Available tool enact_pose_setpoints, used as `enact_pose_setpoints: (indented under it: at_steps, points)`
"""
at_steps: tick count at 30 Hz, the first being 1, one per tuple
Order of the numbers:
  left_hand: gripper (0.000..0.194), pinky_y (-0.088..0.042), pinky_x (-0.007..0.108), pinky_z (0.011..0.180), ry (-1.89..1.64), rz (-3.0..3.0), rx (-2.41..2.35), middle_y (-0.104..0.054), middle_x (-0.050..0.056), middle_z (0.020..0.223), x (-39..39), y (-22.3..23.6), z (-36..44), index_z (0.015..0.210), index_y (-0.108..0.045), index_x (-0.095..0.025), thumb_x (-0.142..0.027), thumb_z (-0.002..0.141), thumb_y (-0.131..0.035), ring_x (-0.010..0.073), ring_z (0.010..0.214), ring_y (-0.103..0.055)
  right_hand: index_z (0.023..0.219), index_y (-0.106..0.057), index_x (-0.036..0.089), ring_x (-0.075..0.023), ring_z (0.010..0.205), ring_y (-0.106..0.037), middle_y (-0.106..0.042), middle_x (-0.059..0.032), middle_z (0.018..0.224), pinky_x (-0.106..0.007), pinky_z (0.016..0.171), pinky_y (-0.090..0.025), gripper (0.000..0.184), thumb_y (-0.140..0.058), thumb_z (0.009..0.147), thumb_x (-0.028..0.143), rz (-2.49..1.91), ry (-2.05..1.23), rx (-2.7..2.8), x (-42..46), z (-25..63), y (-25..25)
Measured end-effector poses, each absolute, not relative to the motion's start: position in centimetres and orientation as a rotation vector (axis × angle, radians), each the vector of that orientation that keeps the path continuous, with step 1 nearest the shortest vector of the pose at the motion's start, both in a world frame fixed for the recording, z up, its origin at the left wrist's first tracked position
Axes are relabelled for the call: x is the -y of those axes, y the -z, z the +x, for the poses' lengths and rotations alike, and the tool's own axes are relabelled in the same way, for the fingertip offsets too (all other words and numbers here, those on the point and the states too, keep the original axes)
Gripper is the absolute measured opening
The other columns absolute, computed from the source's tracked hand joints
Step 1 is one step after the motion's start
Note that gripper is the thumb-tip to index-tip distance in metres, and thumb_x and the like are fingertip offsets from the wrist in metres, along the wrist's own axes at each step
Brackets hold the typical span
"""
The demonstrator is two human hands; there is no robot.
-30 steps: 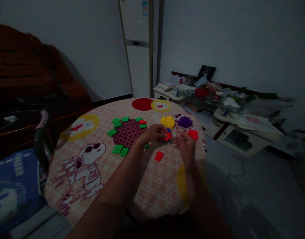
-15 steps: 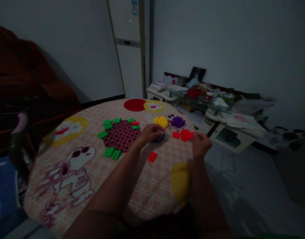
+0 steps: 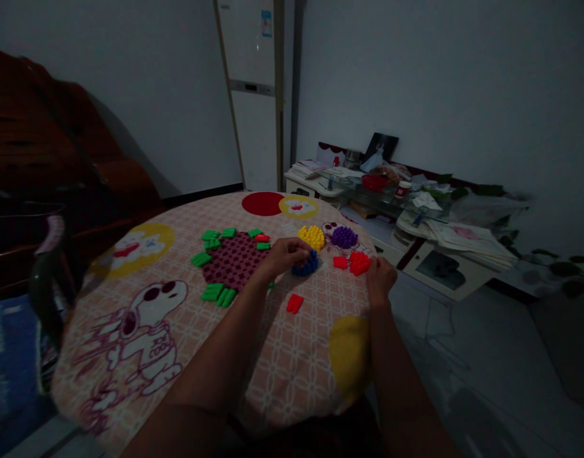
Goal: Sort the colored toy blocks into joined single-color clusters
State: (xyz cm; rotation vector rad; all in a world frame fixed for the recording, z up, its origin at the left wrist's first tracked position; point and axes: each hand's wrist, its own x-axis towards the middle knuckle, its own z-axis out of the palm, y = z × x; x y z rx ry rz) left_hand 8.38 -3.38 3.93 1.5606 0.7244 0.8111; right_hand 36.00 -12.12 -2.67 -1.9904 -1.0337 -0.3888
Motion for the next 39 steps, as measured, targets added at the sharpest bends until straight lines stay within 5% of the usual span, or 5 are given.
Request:
enact_pose_setpoints:
  at_steps: [7,10,14,23,39]
  points:
    - [0.02,-0.053,0.028,0.069,-0.779,1.848,-0.82,-0.07,0.004,0.083,5.0,-2.5,13.0,0.099,-0.066,-0.015,-0.018,0.081,-0.058,0.0147,0.069,-0.065,0.069,-0.065,0.017,-0.019,0.06,-0.048,-0.063,-0.009,0.064,-0.031,0.06,-0.028,0.039,-0.037,0.091,0.033,-1.913,0.343,0.876,12.4,36.4,3.3]
    - [0.02,-0.052,0.032,0.084,-0.686,2.097,-0.972,-0.071,0.01,0.099,5.6,-1.8,16.5,0.098,-0.067,-0.014,-0.013,0.08,-0.059,0.0209,0.09,-0.068,0.07,-0.064,0.017,-0.0192,0.061,-0.05,-0.065,-0.0097,0.065,-0.031,0.062,-0.032,0.039,-0.035,0.09,0.034,-1.877,0.279,0.877,12.4,36.8,3.5]
    - [0.013,-0.049,0.035,0.086,-0.585,2.13,-1.114,-0.07,0.016,0.095,5.4,-1.0,20.1,0.09,-0.067,-0.011,-0.011,0.079,-0.06,0.0269,0.094,-0.067,0.068,-0.06,0.019,-0.019,0.064,-0.05,-0.065,-0.0098,0.068,-0.031,0.064,-0.034,0.038,-0.035,0.09,0.038,-1.837,0.233,0.916,12.3,37.0,3.5]
    - [0.023,-0.05,0.033,0.081,-0.73,1.998,-1.148,-0.071,0.013,0.094,5.5,0.0,22.1,0.093,-0.069,-0.011,-0.007,0.079,-0.052,0.0236,0.088,-0.066,0.071,-0.058,0.019,-0.0182,0.067,-0.048,-0.064,-0.0094,0.072,-0.031,0.067,-0.036,0.045,-0.027,0.09,0.046,-1.772,0.162,1.057,12.2,36.9,3.6]
    - [0.045,-0.048,0.038,0.104,-0.896,1.955,-0.961,-0.072,0.014,0.119,6.7,-0.1,22.6,0.116,-0.072,-0.011,-0.002,0.08,-0.045,0.0245,0.114,-0.065,0.067,-0.058,0.019,-0.0171,0.063,-0.044,-0.061,-0.007,0.065,-0.03,0.063,-0.033,0.043,-0.031,0.09,0.043,-1.789,0.162,1.015,12.5,36.5,3.2]
